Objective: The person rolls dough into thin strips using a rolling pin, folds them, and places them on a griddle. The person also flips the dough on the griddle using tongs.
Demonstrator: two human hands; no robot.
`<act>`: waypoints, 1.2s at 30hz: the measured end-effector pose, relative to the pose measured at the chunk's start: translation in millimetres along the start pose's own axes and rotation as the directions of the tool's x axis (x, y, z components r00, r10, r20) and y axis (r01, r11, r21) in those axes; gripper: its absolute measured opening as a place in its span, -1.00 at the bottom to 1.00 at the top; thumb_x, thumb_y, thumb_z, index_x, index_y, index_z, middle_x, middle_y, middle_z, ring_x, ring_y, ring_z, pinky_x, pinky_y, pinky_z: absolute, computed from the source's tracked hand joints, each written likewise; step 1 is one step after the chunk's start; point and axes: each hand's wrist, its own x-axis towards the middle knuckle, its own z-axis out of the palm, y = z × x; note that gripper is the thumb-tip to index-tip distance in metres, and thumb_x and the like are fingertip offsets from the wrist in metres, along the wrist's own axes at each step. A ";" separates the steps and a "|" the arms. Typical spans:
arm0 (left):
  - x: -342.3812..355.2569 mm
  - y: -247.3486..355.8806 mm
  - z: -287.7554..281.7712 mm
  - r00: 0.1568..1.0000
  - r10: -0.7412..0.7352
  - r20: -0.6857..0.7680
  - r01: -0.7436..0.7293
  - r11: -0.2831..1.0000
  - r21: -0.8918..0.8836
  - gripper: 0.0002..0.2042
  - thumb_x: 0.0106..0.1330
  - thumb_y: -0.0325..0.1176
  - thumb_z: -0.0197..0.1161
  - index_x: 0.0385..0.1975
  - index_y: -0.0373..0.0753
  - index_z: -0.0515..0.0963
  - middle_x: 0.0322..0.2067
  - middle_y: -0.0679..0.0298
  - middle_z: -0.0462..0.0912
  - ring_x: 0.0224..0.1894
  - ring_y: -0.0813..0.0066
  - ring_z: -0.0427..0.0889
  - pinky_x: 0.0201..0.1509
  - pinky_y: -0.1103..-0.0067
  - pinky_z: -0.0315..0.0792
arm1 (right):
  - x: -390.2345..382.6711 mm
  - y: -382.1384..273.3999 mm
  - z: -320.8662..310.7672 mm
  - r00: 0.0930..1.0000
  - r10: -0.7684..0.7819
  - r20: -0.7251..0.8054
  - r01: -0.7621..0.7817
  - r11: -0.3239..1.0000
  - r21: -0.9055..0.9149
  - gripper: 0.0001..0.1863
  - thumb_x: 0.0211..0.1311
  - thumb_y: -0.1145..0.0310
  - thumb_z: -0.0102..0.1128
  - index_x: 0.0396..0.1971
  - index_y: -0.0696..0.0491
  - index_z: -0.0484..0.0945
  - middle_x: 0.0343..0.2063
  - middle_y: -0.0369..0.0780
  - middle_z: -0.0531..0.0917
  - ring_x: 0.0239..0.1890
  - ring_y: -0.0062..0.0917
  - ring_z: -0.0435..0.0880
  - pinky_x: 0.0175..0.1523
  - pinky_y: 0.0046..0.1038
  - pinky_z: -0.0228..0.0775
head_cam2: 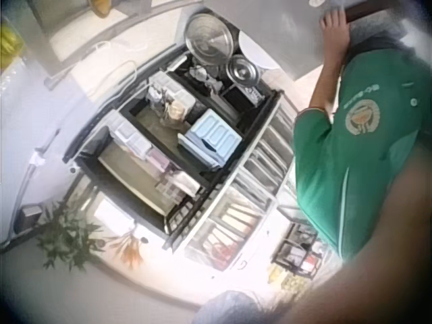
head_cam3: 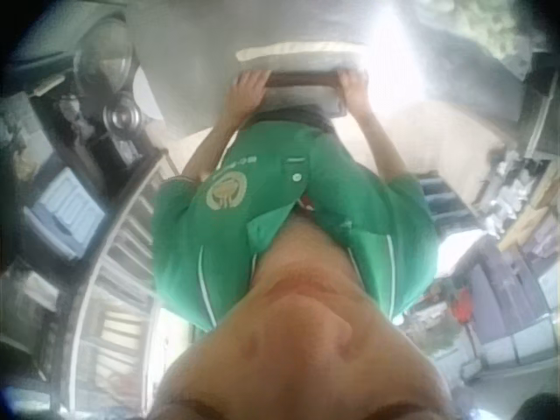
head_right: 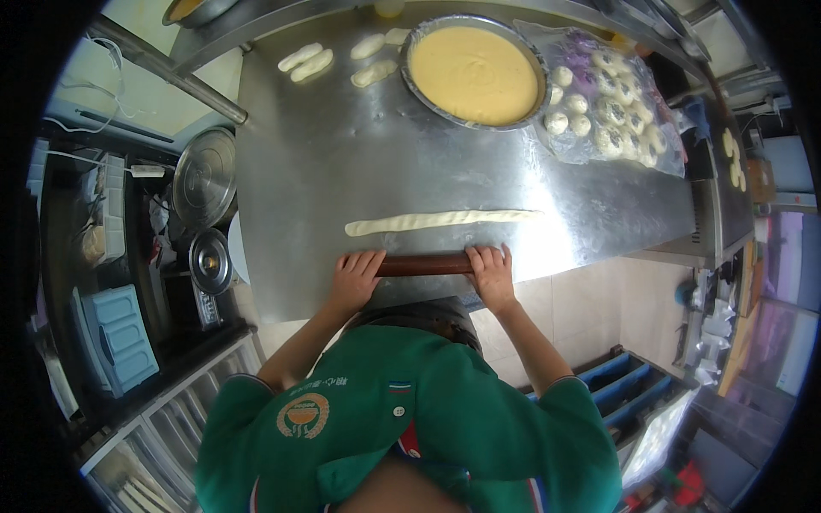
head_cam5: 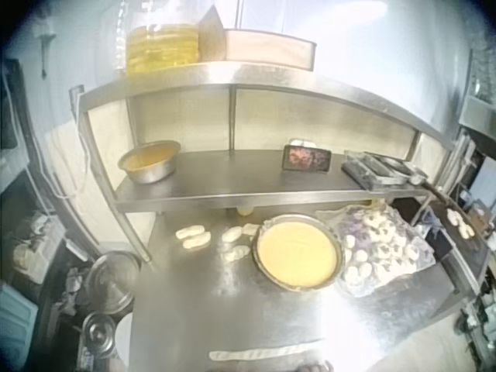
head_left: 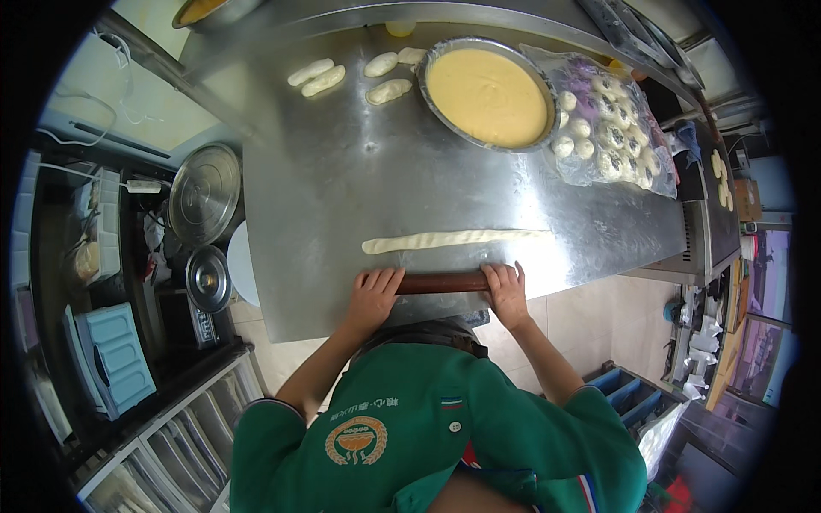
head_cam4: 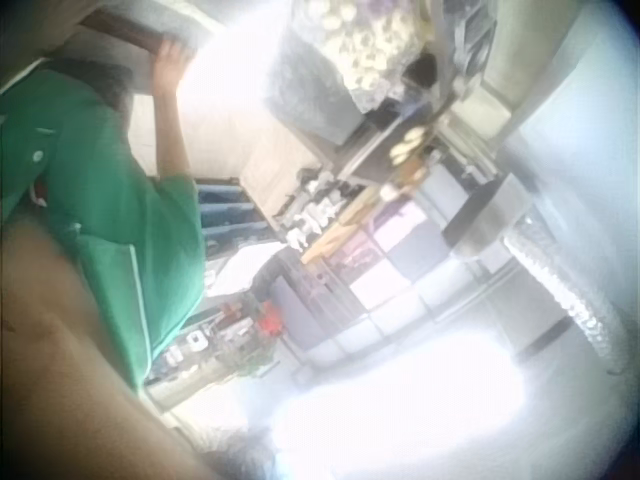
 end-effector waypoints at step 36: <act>118.2 -79.1 -12.0 0.989 0.096 0.115 -0.116 0.977 0.180 -0.43 0.27 -0.24 0.28 0.29 -0.20 0.34 -0.01 0.14 0.54 0.11 0.12 0.47 0.33 0.17 0.19 | 153.7 31.4 0.4 0.946 -0.320 -0.044 0.323 0.943 0.085 -0.36 0.10 -0.05 0.32 0.15 -0.05 0.47 -0.12 -0.14 0.51 -0.02 -0.28 0.49 0.08 -0.26 0.29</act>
